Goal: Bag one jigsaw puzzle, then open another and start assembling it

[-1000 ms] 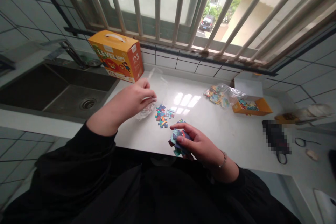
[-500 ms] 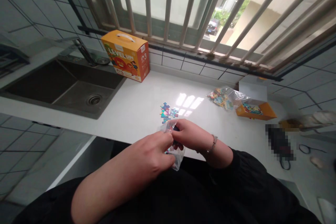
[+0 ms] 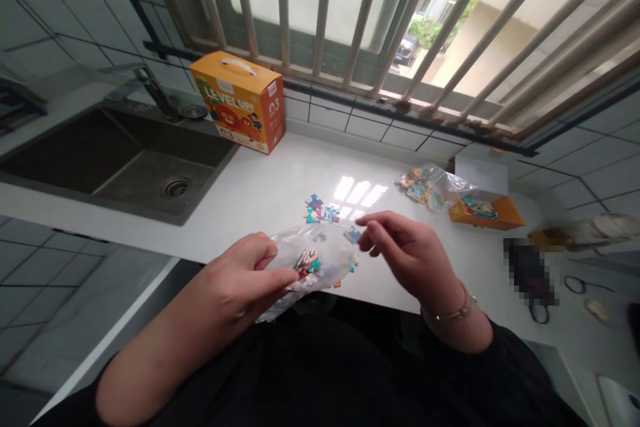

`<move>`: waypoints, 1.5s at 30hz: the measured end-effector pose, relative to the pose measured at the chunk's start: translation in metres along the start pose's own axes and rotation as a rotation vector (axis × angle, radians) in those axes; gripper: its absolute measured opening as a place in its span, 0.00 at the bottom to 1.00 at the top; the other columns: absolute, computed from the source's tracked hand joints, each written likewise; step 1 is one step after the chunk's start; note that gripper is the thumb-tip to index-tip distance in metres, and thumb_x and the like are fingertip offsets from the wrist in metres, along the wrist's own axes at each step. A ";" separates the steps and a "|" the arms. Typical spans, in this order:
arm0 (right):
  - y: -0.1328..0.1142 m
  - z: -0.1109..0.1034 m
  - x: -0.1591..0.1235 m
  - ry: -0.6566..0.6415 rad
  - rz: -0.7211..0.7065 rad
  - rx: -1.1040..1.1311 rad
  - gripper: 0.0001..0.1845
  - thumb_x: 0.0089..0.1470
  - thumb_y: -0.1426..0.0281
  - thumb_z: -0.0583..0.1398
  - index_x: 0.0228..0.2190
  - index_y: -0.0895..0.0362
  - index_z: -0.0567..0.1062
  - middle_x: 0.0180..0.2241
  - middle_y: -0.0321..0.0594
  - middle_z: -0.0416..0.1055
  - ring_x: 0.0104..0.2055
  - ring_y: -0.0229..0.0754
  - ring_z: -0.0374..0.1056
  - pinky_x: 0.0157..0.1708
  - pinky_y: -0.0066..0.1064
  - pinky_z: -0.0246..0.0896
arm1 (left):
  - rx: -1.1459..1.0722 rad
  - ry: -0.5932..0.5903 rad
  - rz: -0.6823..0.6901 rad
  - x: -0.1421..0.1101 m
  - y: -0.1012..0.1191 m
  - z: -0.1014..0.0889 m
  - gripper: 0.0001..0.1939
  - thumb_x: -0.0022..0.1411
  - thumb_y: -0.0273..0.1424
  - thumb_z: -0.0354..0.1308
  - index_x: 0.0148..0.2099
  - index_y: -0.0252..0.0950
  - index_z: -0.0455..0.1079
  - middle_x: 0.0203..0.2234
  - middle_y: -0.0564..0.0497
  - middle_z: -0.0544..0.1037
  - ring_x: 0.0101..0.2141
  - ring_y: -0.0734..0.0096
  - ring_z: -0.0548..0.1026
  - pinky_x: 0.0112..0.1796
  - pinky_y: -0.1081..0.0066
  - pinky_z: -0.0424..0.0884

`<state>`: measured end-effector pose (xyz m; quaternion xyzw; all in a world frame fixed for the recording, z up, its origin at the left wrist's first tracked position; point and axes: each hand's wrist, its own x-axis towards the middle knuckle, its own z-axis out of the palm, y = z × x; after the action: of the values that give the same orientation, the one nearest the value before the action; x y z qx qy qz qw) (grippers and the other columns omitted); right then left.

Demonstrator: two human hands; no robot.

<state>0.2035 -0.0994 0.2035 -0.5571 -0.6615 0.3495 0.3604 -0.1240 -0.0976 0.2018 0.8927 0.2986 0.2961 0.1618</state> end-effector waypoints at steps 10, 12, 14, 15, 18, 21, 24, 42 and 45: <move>0.103 0.075 -0.028 -0.258 0.104 -0.842 0.25 0.67 0.66 0.68 0.61 0.62 0.75 0.58 0.59 0.76 0.57 0.59 0.73 0.58 0.47 0.71 | 0.153 0.075 -0.085 -0.024 -0.020 -0.026 0.11 0.76 0.35 0.60 0.53 0.49 0.83 0.34 0.50 0.70 0.32 0.68 0.72 0.29 0.71 0.69; 0.108 0.082 -0.030 -0.272 0.142 -0.883 0.25 0.67 0.69 0.67 0.62 0.62 0.74 0.56 0.59 0.76 0.57 0.59 0.73 0.58 0.46 0.71 | 0.150 0.072 -0.091 -0.025 -0.021 -0.027 0.11 0.77 0.35 0.59 0.53 0.47 0.83 0.34 0.50 0.70 0.32 0.68 0.72 0.30 0.71 0.69; 0.111 0.080 -0.027 -0.290 0.153 -0.891 0.22 0.67 0.71 0.66 0.60 0.62 0.75 0.54 0.57 0.77 0.56 0.59 0.73 0.58 0.46 0.71 | 0.133 0.050 -0.112 -0.025 -0.020 -0.026 0.10 0.77 0.33 0.59 0.52 0.46 0.83 0.34 0.51 0.69 0.33 0.69 0.72 0.32 0.72 0.69; 0.113 0.077 -0.025 -0.301 0.147 -0.887 0.21 0.67 0.71 0.66 0.59 0.61 0.76 0.53 0.56 0.77 0.55 0.59 0.73 0.58 0.47 0.71 | 0.123 0.035 -0.123 -0.025 -0.020 -0.026 0.10 0.77 0.32 0.59 0.52 0.45 0.82 0.35 0.51 0.69 0.34 0.70 0.72 0.33 0.72 0.69; 0.118 0.068 -0.021 -0.306 0.095 -0.864 0.22 0.66 0.70 0.66 0.59 0.62 0.76 0.52 0.57 0.77 0.54 0.60 0.74 0.57 0.49 0.73 | 0.098 0.017 -0.140 -0.026 -0.021 -0.024 0.10 0.77 0.28 0.60 0.53 0.44 0.81 0.37 0.52 0.69 0.36 0.72 0.72 0.37 0.73 0.68; 0.118 0.065 -0.024 -0.260 -0.002 -0.808 0.25 0.65 0.69 0.67 0.61 0.62 0.74 0.52 0.57 0.76 0.54 0.60 0.74 0.57 0.50 0.73 | 0.069 0.034 -0.138 -0.026 -0.023 -0.022 0.10 0.77 0.28 0.60 0.54 0.43 0.81 0.39 0.52 0.69 0.37 0.73 0.72 0.39 0.73 0.68; 0.113 0.071 -0.031 -0.291 -0.143 -0.685 0.23 0.66 0.69 0.68 0.60 0.59 0.74 0.52 0.53 0.76 0.53 0.56 0.74 0.56 0.47 0.75 | 0.047 0.041 -0.149 -0.027 -0.025 -0.020 0.09 0.77 0.29 0.60 0.53 0.43 0.80 0.39 0.52 0.69 0.37 0.72 0.72 0.40 0.73 0.69; 0.097 0.089 -0.023 -0.520 0.172 -0.548 0.28 0.58 0.74 0.74 0.57 0.57 0.75 0.53 0.49 0.76 0.56 0.52 0.75 0.57 0.39 0.71 | -0.033 -0.002 -0.175 -0.020 -0.021 -0.009 0.08 0.77 0.27 0.61 0.51 0.42 0.80 0.39 0.52 0.71 0.39 0.73 0.74 0.40 0.73 0.71; 0.104 0.083 -0.018 -0.552 0.166 -0.565 0.15 0.62 0.71 0.72 0.49 0.57 0.78 0.50 0.46 0.77 0.51 0.49 0.76 0.51 0.35 0.69 | -0.050 -0.011 -0.180 -0.019 -0.021 -0.008 0.07 0.77 0.27 0.61 0.50 0.42 0.80 0.39 0.52 0.72 0.38 0.72 0.74 0.39 0.73 0.71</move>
<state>0.1838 -0.1079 0.0713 -0.5709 -0.7563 0.3184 -0.0277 -0.1508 -0.0929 0.1905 0.8595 0.3693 0.2827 0.2120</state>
